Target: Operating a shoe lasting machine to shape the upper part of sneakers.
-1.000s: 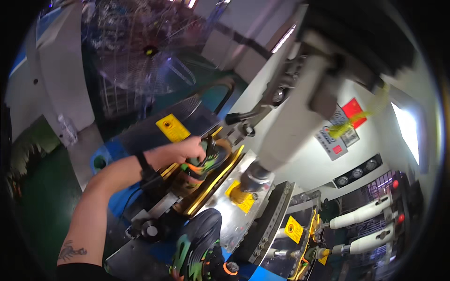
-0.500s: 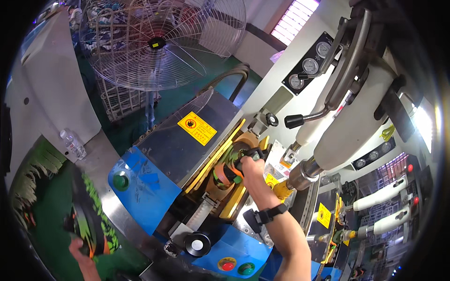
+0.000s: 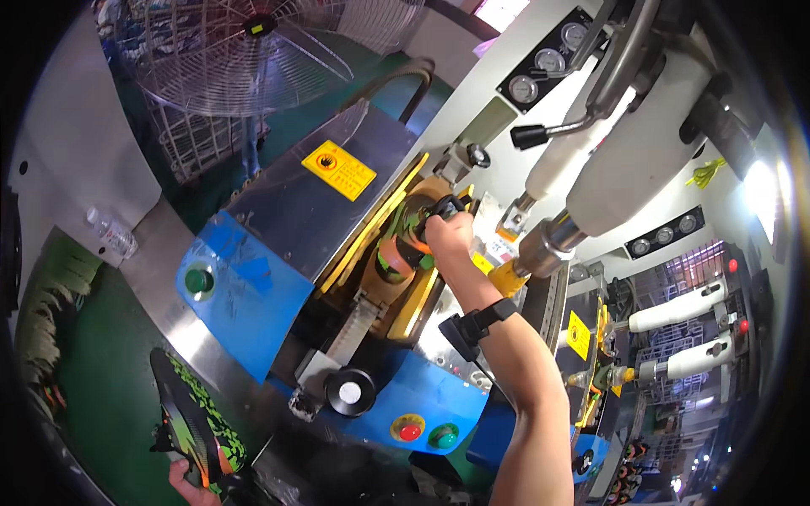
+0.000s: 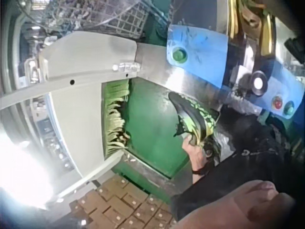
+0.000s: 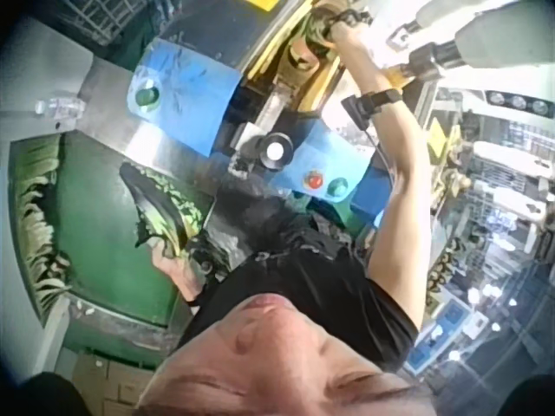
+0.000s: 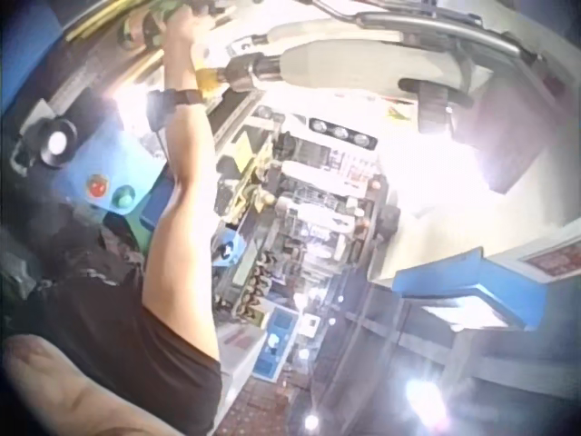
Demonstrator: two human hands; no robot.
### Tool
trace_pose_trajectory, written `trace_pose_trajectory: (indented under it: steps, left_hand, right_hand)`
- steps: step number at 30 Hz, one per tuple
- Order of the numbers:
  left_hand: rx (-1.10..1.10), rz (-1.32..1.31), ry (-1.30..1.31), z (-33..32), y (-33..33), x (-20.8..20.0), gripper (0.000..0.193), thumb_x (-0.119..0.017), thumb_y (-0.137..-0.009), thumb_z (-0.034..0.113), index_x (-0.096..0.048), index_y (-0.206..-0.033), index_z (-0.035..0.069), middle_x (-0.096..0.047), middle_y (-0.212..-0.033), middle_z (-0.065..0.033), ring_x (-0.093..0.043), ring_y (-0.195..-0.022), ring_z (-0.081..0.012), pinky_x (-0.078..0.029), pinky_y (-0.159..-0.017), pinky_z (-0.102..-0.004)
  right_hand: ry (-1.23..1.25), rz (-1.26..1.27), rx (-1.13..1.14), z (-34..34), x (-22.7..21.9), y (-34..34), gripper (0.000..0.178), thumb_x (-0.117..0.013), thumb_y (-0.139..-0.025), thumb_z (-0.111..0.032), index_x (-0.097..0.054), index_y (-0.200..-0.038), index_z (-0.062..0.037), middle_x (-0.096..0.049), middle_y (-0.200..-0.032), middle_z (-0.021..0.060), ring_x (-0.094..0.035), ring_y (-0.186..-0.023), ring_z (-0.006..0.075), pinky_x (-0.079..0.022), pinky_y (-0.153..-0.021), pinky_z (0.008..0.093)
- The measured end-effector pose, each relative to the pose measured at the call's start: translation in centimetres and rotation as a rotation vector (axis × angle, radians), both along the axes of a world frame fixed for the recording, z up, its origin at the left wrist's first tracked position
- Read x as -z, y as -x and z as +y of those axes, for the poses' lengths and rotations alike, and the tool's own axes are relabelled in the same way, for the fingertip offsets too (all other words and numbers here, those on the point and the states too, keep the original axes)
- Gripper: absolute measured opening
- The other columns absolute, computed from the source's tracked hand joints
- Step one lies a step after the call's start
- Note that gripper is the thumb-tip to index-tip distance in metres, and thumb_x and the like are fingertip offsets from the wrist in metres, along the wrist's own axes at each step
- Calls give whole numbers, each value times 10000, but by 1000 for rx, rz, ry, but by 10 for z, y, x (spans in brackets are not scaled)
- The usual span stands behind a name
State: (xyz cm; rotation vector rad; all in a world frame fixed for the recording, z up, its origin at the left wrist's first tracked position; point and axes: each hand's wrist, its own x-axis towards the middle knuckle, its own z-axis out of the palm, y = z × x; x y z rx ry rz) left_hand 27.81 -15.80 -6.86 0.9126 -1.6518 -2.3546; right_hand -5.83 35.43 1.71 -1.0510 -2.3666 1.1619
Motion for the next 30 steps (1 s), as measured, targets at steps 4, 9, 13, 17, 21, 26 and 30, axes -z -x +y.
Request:
trace_pose_trajectory:
  steps: [4,9,13,17,21,26,30]
  left_hand:
    - [106,-99,-124,11,17,-6,362,-593,-851,47,-474,-1174,-67,-530,-1189,-196,-541,-1091,-294,-461,-940,-444]
    - [-57,-116,-612,-3,-8,-9,338,-539,-854,53,-491,-1177,-32,-540,-1203,-173,-555,-1086,-305,-475,-936,-457]
    - [-53,-97,-557,10,2,-9,297,-512,-850,70,-534,-1137,-4,-583,-1129,-159,-592,-1023,-308,-504,-893,-451]
    - [352,15,429,-3,-20,47,266,-558,-848,83,-585,-1101,6,-632,-1049,-151,-630,-917,-296,-531,-836,-392]
    - [-175,-359,-691,33,-3,-14,496,-520,-737,147,-528,-1223,47,-620,-1116,-122,-618,-1019,-284,-506,-925,-422]
    - [101,-110,-374,51,19,-10,519,-512,-725,119,-519,-1239,43,-598,-1154,-107,-600,-1055,-262,-504,-920,-389]
    - [192,-239,-472,41,11,17,478,-538,-795,114,-518,-1263,16,-600,-1160,-138,-605,-1018,-263,-509,-898,-372]
  right_hand:
    - [-447,56,-13,26,40,1,244,-618,-696,-138,-529,-801,64,-578,-746,151,-573,-693,229,-468,-599,406]
    - [-312,53,-50,-20,-12,-10,424,-596,-700,-97,-426,-1040,92,-576,-879,282,-600,-844,445,-495,-792,463]
    - [-556,185,-26,-76,51,-10,645,-603,-686,-20,-324,-1257,94,-395,-1171,319,-496,-1006,472,-436,-909,476]
    - [-276,33,16,-65,46,-2,762,-600,-680,-3,-252,-1354,61,-366,-1219,321,-471,-1053,492,-414,-942,497]
    - [-560,217,66,-62,29,-1,678,-587,-688,2,-322,-1307,76,-415,-1174,315,-484,-1052,487,-414,-921,522]
    - [-337,200,68,-81,44,2,679,-591,-733,-32,-289,-1333,68,-389,-1219,322,-460,-1088,494,-404,-950,511]
    - [-173,141,-86,-48,20,-30,706,-642,-794,-182,-265,-1330,80,-410,-1230,338,-491,-1083,501,-429,-944,494]
